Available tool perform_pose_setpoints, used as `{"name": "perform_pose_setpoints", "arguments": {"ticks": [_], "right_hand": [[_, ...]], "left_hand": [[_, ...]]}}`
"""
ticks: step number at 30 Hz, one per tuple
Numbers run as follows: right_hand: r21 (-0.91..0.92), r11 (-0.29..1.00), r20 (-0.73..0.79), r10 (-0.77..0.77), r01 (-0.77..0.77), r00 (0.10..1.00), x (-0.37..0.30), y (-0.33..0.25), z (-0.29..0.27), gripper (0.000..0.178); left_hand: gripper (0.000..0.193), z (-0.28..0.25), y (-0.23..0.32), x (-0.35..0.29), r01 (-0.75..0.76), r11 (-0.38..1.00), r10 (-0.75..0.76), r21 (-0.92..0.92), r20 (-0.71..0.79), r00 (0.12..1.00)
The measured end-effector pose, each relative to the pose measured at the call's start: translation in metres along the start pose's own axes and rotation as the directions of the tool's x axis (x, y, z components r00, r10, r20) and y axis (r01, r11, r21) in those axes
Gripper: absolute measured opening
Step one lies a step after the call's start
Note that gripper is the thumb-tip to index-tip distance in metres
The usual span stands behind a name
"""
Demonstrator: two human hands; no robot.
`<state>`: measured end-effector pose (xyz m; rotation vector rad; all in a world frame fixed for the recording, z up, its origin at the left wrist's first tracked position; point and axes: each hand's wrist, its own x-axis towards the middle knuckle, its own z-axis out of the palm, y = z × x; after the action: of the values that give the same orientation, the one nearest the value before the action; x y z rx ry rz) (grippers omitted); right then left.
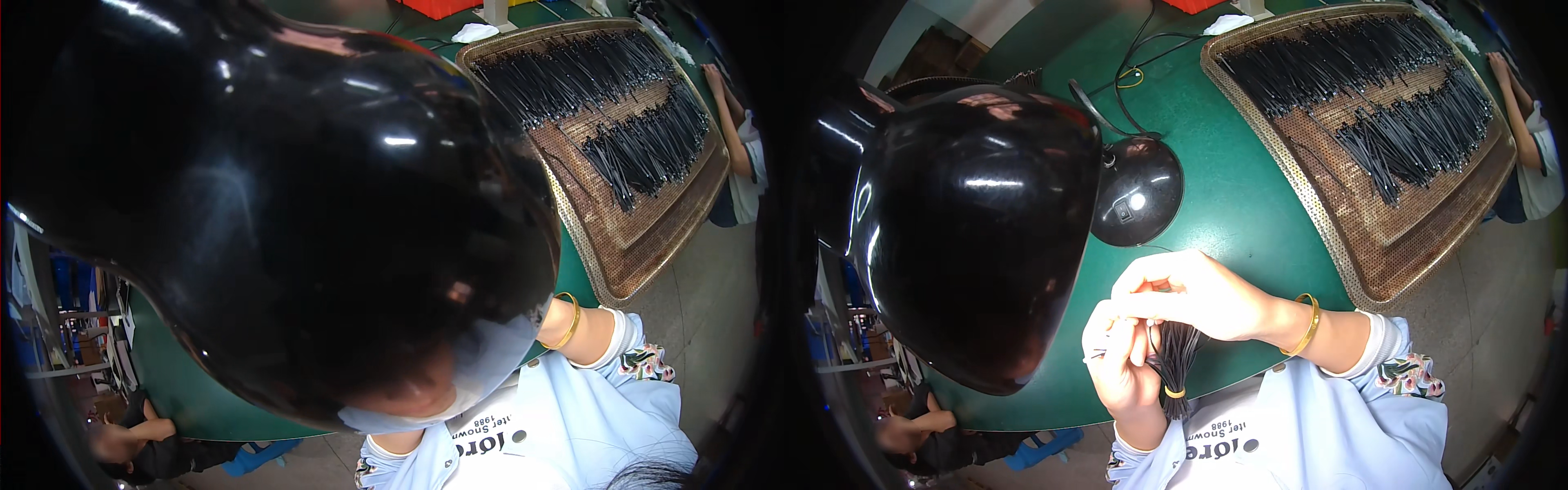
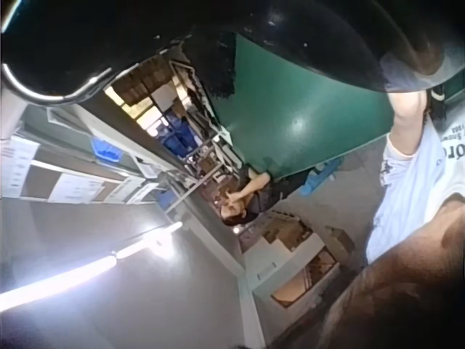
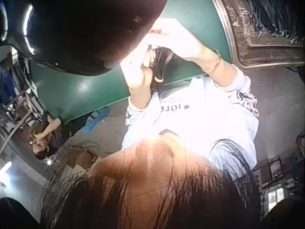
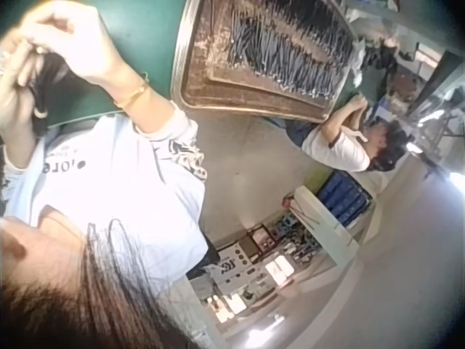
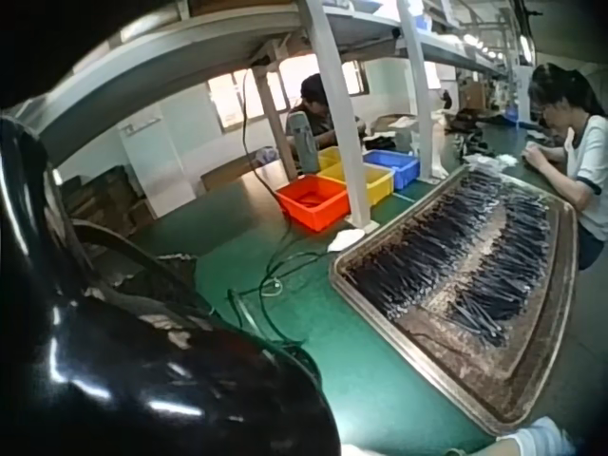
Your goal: The person is assembling small electronic components by connecting or stripping wires at a factory workstation.
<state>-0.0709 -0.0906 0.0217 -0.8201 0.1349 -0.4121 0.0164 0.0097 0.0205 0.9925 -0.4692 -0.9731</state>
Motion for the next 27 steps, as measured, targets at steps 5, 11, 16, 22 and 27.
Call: {"name": "perform_pose_setpoints", "arguments": {"ticks": [5,11,16,22,27], "right_hand": [[-0.081,0.997,-0.035,-0.003,0.001,0.999,-0.001,-0.002,0.002,0.014],[-0.049,0.997,0.019,-0.054,0.055,0.998,-0.002,-0.002,0.002,0.013],[-0.051,0.996,0.031,-0.065,0.066,0.997,-0.001,-0.001,0.000,0.013],[-0.037,0.999,-0.011,-0.034,0.033,0.999,-0.001,-0.002,0.003,0.012],[-0.008,0.999,-0.092,-0.047,0.047,0.995,-0.001,-0.002,0.005,0.014]], "left_hand": [[0.012,-0.006,-0.002,0.000,0.046,0.998,-0.046,-0.033,-0.001,0.999],[0.011,-0.002,-0.003,0.002,0.004,0.992,0.003,-0.126,0.052,0.999],[0.009,-0.004,-0.003,-0.001,-0.064,0.998,0.064,0.027,0.020,0.998],[0.007,0.001,-0.003,-0.002,-0.114,0.990,0.118,0.087,-0.038,0.992],[0.005,0.010,0.002,0.001,-0.085,0.971,0.111,0.225,-0.103,0.988]]}}
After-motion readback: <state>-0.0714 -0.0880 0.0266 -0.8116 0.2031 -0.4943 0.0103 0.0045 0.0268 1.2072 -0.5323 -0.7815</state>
